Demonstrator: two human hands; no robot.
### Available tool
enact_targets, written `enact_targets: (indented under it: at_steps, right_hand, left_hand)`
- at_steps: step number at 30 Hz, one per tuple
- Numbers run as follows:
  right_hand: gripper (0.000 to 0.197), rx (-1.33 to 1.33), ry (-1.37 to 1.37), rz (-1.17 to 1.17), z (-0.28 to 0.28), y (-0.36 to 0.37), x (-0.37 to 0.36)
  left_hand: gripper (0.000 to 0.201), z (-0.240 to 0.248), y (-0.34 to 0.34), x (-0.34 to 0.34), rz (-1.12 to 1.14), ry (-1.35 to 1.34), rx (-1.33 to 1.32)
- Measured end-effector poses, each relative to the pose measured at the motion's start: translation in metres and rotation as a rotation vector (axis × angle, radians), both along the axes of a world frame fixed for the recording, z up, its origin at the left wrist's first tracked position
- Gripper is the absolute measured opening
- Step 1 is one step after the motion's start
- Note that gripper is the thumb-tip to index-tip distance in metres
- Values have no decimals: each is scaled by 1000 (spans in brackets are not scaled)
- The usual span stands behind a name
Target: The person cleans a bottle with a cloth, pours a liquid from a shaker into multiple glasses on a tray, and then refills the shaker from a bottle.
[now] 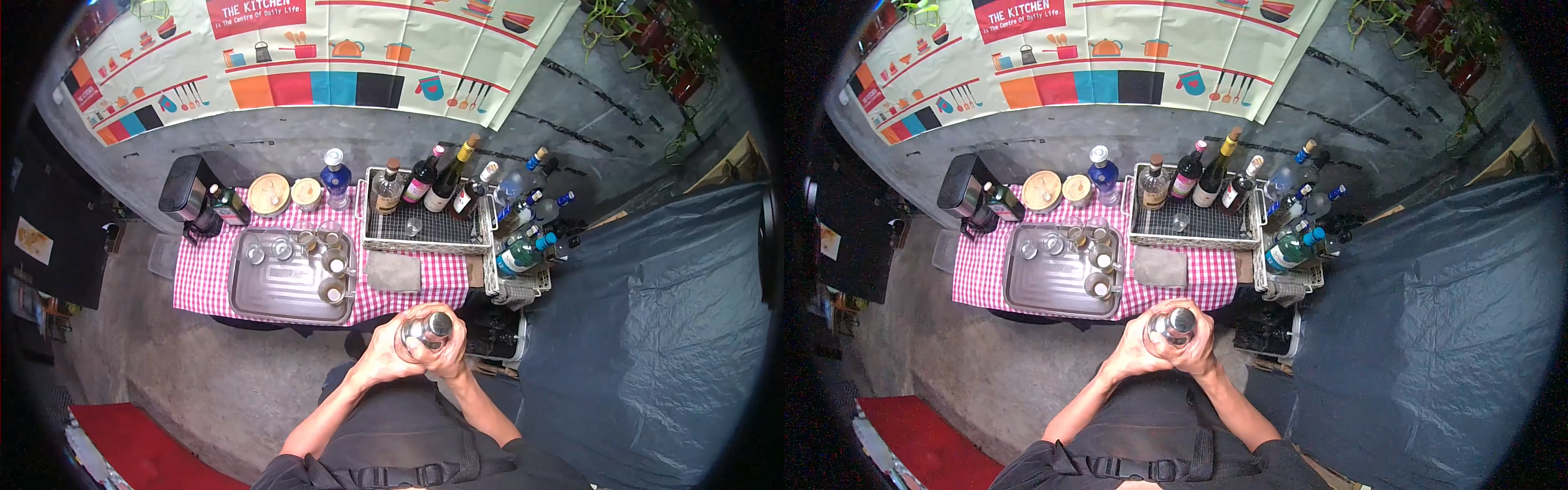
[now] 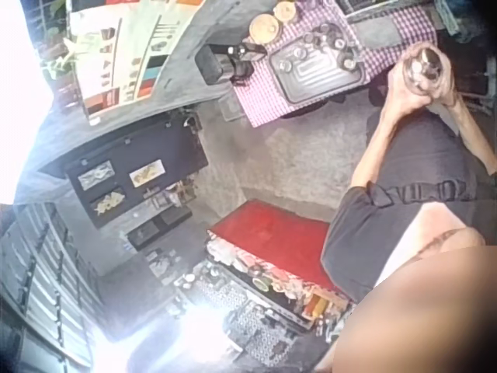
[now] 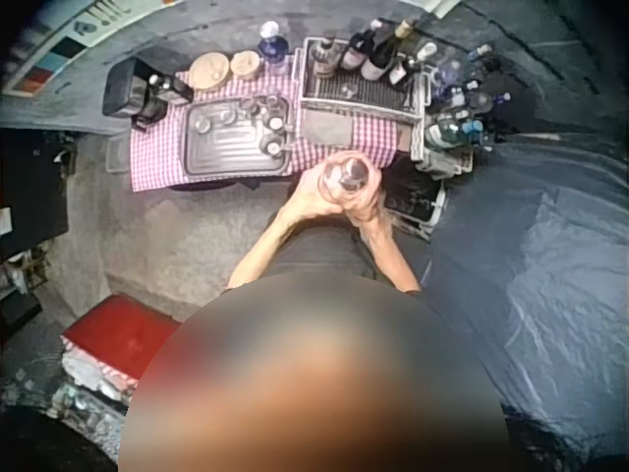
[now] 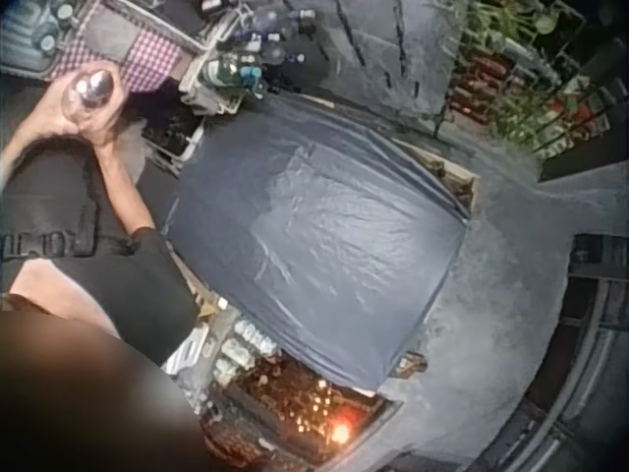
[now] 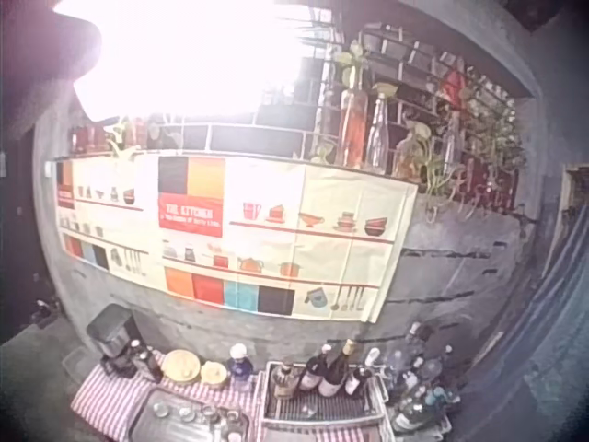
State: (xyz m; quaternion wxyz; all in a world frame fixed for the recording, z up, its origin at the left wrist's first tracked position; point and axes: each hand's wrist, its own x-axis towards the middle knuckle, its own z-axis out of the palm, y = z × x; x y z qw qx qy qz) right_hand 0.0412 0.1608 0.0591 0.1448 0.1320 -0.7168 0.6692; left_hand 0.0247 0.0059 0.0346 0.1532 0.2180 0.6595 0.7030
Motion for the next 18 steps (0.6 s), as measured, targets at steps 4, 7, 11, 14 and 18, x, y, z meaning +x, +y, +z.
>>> enact_targets:
  at_steps: [4, 7, 11, 14, 18]
  right_hand:
    - [47, 49, 54, -95, 11, 3, 29]
    - [47, 113, 82, 82, 28, 17, 51]
    - [60, 59, -92, 494, 55, 45, 63]
    - [65, 30, -164, 739, 64, 46, 65]
    - [61, 35, -116, 1011, 55, 35, 70]
  left_hand:
    - [83, 5, 11, 34, 119, 80, -69]
    - [86, 20, 7, 56, 22, 21, -229]
    - [84, 29, 13, 85, -56, -73, 110]
    - [86, 28, 6, 106, -152, -115, -9]
    - [90, 22, 2, 145, -121, -236, -18]
